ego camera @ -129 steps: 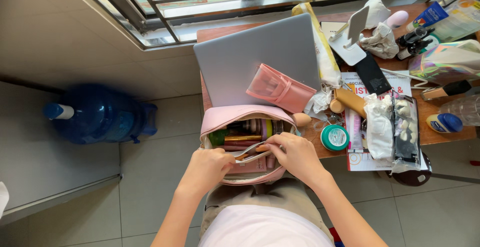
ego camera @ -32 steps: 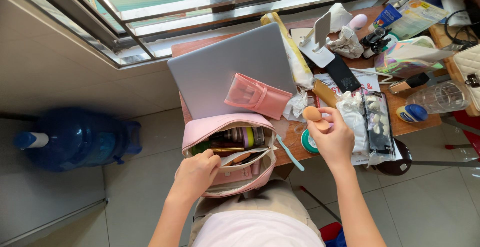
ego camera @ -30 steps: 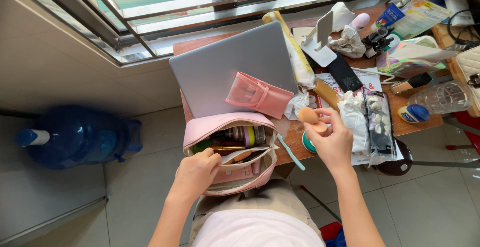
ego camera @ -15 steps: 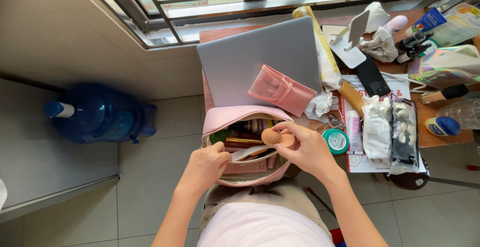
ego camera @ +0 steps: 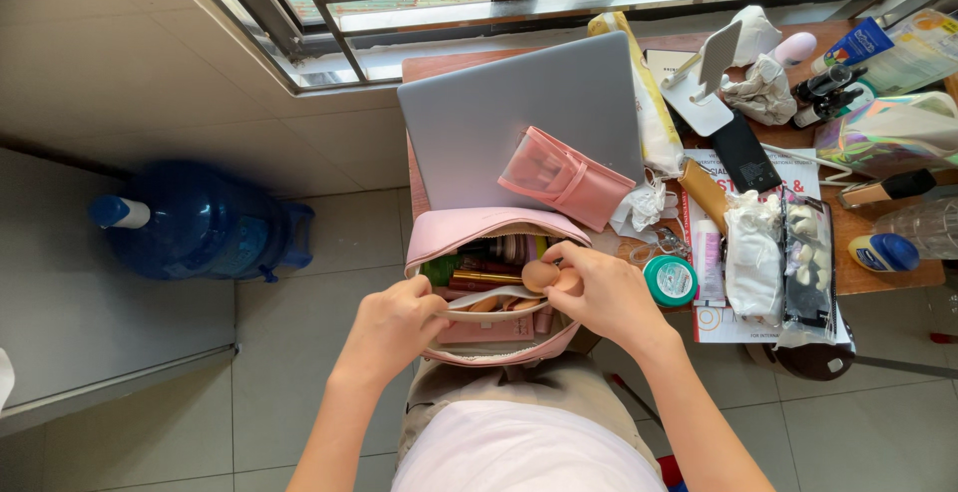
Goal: The person packs various cosmetic items into a pink makeup bag. They place a green tube, a pink box, a small bottle, a makeup brush, a makeup sponge, and a compact powder into the bag. The person also wipes the compact powder with a tissue before placing it inside.
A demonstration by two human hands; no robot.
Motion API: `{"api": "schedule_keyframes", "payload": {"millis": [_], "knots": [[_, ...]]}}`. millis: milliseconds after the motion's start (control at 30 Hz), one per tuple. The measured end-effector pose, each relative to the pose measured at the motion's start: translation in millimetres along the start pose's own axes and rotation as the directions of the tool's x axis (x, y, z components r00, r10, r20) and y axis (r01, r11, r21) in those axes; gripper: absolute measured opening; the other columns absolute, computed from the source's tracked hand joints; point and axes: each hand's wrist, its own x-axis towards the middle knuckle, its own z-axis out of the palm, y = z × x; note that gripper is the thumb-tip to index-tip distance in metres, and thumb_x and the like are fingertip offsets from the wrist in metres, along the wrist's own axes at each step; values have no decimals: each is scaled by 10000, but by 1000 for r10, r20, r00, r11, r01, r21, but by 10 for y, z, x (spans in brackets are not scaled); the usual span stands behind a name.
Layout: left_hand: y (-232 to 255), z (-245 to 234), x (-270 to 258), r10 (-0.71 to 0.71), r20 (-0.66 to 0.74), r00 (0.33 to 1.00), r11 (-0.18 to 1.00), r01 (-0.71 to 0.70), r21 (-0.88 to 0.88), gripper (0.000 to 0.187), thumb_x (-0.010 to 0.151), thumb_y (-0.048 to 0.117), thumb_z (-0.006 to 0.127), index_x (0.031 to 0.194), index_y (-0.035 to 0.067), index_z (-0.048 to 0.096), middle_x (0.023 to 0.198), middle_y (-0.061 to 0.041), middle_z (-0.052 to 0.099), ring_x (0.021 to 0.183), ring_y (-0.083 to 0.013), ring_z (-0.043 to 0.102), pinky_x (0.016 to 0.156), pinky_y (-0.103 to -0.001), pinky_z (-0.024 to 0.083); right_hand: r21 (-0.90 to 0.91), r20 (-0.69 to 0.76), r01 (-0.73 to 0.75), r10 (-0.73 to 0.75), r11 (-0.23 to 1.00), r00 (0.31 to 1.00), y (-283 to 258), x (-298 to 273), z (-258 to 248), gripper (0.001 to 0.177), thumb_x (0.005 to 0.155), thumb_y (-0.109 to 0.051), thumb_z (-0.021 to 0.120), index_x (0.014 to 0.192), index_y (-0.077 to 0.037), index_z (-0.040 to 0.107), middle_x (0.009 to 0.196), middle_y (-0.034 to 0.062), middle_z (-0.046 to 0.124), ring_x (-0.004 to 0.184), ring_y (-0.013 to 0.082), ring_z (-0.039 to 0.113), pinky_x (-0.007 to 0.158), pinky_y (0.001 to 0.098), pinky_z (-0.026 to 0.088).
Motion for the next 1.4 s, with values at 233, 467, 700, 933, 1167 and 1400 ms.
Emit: {"api": "schedule_keyframes", "payload": {"millis": [233, 467, 700, 933, 1167, 1400], "knots": [[-59, -100, 104, -195, -232, 953, 979, 203, 13, 298, 778, 261, 796, 986, 76, 690, 833, -47, 674, 779, -248, 689, 596, -389, 541, 132, -141, 187, -168, 973, 976, -153, 116, 188, 345, 787, -235, 713, 1126, -177, 683, 1013, 53, 773, 900, 279, 731, 749, 395, 568], [-315, 20, 215, -243, -205, 948, 965, 257, 48, 109, 891, 240, 732, 896, 135, 704, 765, -29, 723, 752, -244, 712, 620, -402, 543, 166, -177, 366, -338, 915, 924, -404, 389, 724, 394, 795, -228, 754, 1174, -134, 703, 982, 81, 742, 872, 276, 721, 763, 386, 565], [-316, 11, 209, -373, -124, 920, 928, 367, -66, 135, 922, 251, 685, 928, 116, 679, 751, -46, 741, 690, -241, 726, 630, -392, 555, 145, -172, 292, -267, 945, 948, -285, 366, 675, 350, 817, -267, 778, 1119, -103, 714, 922, 92, 712, 845, 283, 705, 751, 389, 553], [-275, 33, 240, -458, -87, 884, 882, 441, -164, 153, 950, 259, 655, 973, 108, 644, 778, -50, 746, 707, -231, 736, 654, -389, 560, 227, -230, 277, -225, 934, 947, -326, 336, 592, 324, 821, -243, 784, 1103, -98, 721, 999, 75, 708, 849, 246, 702, 759, 353, 555], [-261, 13, 267, -486, -63, 872, 858, 462, -226, 151, 947, 262, 649, 976, 113, 646, 795, -49, 750, 718, -226, 733, 666, -384, 561, 604, -177, 245, -173, 758, 969, -270, 510, 819, 350, 842, -166, 785, 1145, -67, 639, 1113, 64, 711, 996, 181, 732, 780, 274, 610], [-260, 13, 277, -478, -68, 876, 867, 459, -194, 142, 958, 263, 640, 975, 122, 640, 778, -48, 743, 706, -228, 726, 673, -381, 558, 244, -217, 271, -220, 931, 951, -217, 513, 835, 404, 822, -236, 811, 1168, -99, 653, 1043, 79, 742, 909, 248, 721, 757, 353, 557]]}}
